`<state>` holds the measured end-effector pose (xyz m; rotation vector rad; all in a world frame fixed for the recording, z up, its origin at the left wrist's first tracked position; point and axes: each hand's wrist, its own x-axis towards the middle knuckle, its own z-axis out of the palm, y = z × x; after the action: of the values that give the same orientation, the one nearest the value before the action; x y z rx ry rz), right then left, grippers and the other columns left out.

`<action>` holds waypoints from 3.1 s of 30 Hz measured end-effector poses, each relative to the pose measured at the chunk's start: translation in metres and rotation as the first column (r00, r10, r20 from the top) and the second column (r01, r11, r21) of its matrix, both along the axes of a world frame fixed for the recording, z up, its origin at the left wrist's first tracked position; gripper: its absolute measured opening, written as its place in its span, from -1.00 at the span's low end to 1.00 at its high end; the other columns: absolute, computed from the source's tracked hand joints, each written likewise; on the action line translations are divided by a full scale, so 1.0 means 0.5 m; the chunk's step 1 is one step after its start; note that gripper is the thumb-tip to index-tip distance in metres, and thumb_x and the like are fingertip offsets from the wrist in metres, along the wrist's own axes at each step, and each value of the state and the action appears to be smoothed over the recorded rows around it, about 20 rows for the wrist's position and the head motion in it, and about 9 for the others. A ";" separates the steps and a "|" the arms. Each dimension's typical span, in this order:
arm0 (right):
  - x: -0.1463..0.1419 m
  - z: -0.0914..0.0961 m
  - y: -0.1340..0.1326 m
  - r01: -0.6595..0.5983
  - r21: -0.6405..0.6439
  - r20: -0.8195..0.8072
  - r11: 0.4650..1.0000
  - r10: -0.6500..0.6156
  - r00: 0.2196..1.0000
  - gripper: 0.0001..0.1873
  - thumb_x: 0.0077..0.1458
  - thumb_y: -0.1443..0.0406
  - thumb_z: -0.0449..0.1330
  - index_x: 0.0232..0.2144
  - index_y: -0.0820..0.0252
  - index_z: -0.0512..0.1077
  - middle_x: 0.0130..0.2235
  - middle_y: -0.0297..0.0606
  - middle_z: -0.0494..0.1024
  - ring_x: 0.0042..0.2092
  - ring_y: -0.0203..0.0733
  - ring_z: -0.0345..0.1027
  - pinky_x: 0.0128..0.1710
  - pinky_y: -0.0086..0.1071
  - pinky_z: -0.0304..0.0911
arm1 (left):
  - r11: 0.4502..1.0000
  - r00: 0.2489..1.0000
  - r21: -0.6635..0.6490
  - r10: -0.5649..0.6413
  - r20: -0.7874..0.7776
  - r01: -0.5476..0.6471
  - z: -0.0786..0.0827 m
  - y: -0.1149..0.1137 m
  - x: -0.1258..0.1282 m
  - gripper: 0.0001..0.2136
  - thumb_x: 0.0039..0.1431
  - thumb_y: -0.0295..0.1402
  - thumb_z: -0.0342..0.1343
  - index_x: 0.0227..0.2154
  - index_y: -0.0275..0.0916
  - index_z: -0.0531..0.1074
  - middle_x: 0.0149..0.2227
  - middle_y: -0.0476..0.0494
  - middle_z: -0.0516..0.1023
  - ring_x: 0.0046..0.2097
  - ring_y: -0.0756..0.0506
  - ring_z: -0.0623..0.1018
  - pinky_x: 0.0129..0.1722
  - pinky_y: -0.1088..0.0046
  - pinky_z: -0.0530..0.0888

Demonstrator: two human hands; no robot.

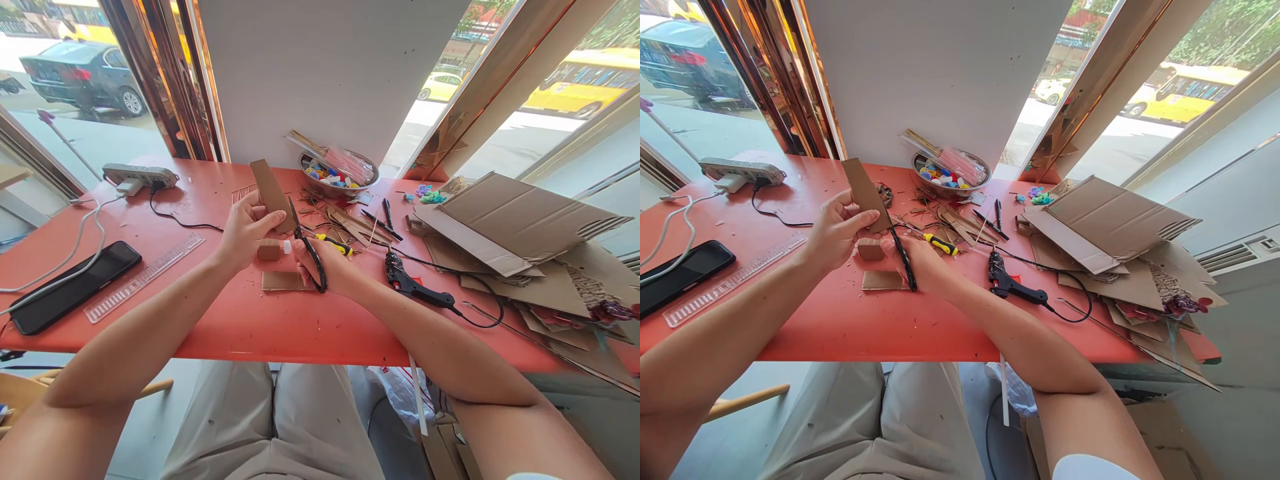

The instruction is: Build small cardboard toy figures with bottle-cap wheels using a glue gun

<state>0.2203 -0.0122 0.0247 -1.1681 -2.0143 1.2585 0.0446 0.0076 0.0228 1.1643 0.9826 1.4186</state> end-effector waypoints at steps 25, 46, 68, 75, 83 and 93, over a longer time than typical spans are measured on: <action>-0.005 -0.029 0.007 0.005 -0.024 -0.127 1.000 -0.008 0.992 -0.25 0.17 -0.40 0.12 -0.62 0.03 0.14 -0.71 -0.44 0.21 -0.67 -0.29 0.21 -0.71 -0.43 0.06 | 0.992 0.992 -0.018 -0.122 -0.020 0.122 0.003 0.000 -0.003 -0.65 -0.11 -0.18 0.51 -0.38 -0.20 0.49 -0.49 -0.02 0.62 -0.48 -0.10 0.65 -0.50 0.43 0.62; -0.013 -0.031 -0.012 -0.027 -0.059 -0.153 0.998 0.018 0.988 -0.22 0.10 -0.50 0.04 -0.57 0.01 0.19 -0.69 -0.42 0.21 -0.65 -0.27 0.16 -0.66 -0.35 0.06 | 1.000 0.997 0.015 -0.024 -0.074 0.026 0.002 0.004 0.002 -0.64 0.02 -0.20 0.45 -0.65 -0.17 0.39 -0.69 0.04 0.40 -0.68 0.01 0.38 -0.73 0.50 0.36; -0.016 -0.033 -0.012 -0.022 -0.119 -0.220 0.993 -0.005 0.975 -0.11 -0.08 -0.62 0.01 -0.56 0.05 0.23 -0.64 -0.39 0.31 -0.62 -0.30 0.24 -0.64 -0.40 0.14 | 0.983 0.957 0.000 -0.180 -0.229 0.185 0.009 -0.006 0.007 -0.62 -0.18 -0.06 0.36 -0.70 -0.18 0.34 -0.75 0.06 0.33 -0.73 0.05 0.31 -0.77 0.56 0.23; -0.016 -0.034 -0.007 -0.006 -0.122 -0.234 0.992 -0.022 0.972 -0.20 0.02 -0.52 0.08 -0.58 0.03 0.20 -0.70 -0.45 0.24 -0.68 -0.31 0.19 -0.70 -0.42 0.09 | 0.976 0.953 -0.008 -0.215 -0.211 0.219 0.004 -0.002 0.005 -0.59 -0.17 -0.02 0.38 -0.70 -0.17 0.32 -0.74 0.07 0.32 -0.74 0.05 0.31 -0.78 0.55 0.24; -0.026 -0.020 0.002 0.131 -0.160 -0.217 0.978 -0.165 0.962 -0.22 0.13 -0.48 0.04 -0.62 0.00 0.10 -0.73 -0.46 0.19 -0.71 -0.30 0.13 -0.72 -0.39 0.17 | 0.968 0.946 0.011 -0.244 -0.214 0.252 -0.010 0.009 -0.002 -0.46 -0.16 0.15 0.47 -0.59 -0.18 0.36 -0.68 0.04 0.43 -0.71 0.04 0.35 -0.75 0.53 0.31; 0.099 0.053 0.109 0.272 0.436 0.587 0.858 -0.501 0.636 -0.72 0.26 0.16 0.35 -0.45 0.15 0.53 -0.17 0.24 0.72 0.04 0.33 0.64 -0.07 -0.15 0.45 | 0.978 0.948 -0.034 -0.210 -0.241 0.208 -0.020 0.026 -0.014 -0.45 0.23 0.17 0.31 -0.55 -0.19 0.31 -0.62 -0.09 0.53 -0.70 0.00 0.44 -0.72 0.53 0.34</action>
<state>0.2697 0.0425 0.0510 -1.9726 -2.1302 0.2513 0.0374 0.0206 0.0129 1.4172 0.9984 1.1209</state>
